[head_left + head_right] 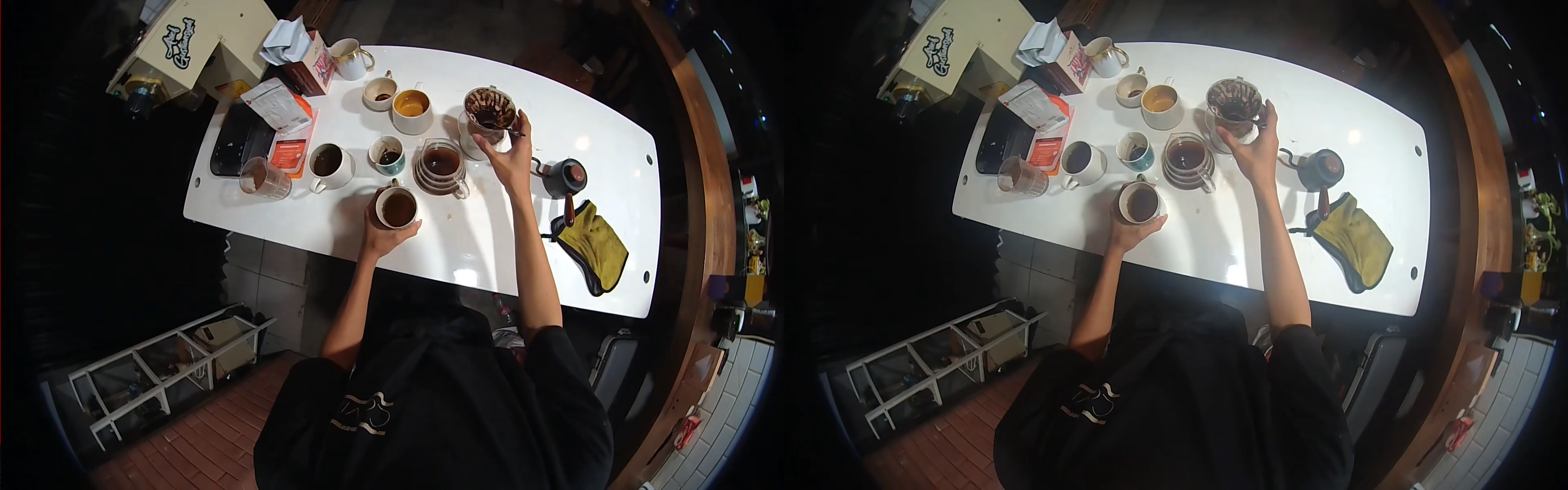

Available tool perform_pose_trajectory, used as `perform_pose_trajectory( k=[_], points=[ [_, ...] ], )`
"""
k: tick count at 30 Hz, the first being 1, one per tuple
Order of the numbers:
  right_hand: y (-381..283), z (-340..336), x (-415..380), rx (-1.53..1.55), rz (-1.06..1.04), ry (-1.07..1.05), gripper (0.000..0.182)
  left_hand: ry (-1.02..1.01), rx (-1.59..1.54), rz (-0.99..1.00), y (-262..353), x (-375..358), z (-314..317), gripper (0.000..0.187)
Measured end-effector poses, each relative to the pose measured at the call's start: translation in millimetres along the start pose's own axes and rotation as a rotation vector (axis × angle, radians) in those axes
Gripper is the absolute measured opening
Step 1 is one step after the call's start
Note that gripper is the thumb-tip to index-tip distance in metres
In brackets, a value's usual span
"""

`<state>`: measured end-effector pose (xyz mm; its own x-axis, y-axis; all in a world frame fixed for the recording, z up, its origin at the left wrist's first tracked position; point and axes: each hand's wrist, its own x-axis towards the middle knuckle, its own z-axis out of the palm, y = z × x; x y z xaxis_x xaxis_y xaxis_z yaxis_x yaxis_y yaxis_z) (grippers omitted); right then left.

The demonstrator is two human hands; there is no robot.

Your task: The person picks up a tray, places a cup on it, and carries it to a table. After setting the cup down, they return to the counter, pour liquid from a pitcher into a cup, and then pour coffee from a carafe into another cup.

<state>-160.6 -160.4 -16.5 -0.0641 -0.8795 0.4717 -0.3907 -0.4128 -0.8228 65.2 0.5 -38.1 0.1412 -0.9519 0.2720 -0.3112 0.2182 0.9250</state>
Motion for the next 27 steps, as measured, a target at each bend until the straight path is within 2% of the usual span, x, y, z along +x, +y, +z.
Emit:
perform_pose_trajectory(
  k=[2, 4, 5, 9, 14, 18, 20, 22, 25, 27],
  points=[
    [-1, 8, 8, 0.033, 0.02, -0.025, 0.097, 0.023, 0.006, 0.004, -1, -1, 2, 0.044],
    [4, 17, 13, 0.271, 0.065, -0.072, 0.086, 0.045, 0.01, 0.004, -2, -3, 4, 0.045],
    [8, 23, 15, 0.291, 0.056, -0.018, 0.077, 0.055, 0.02, -0.009, -2, -4, 5, 0.046],
    [6, 19, 21, 0.247, 0.065, -0.069, 0.069, 0.082, 0.015, -0.035, -1, -6, 8, 0.05],
    [-26, 0, 23, 0.348, 0.015, -0.081, 0.067, 0.103, 0.029, -0.041, -3, -7, 9, 0.051],
    [-57, -9, 21, 0.286, 0.013, -0.165, 0.071, 0.115, 0.026, -0.056, -2, -9, 10, 0.051],
    [-68, -6, 15, 0.325, -0.052, -0.231, 0.074, 0.108, 0.031, -0.041, -2, -8, 10, 0.052],
    [-78, 0, 5, 0.358, -0.021, -0.28, 0.076, 0.099, 0.034, -0.025, -5, -8, 9, 0.052],
    [-78, 13, -12, 0.259, -0.045, -0.255, 0.078, 0.075, 0.014, -0.051, -7, -8, 8, 0.055],
    [-72, 20, -16, 0.23, -0.04, -0.283, 0.075, 0.063, 0.034, -0.071, -8, -8, 7, 0.066]
  ],
)
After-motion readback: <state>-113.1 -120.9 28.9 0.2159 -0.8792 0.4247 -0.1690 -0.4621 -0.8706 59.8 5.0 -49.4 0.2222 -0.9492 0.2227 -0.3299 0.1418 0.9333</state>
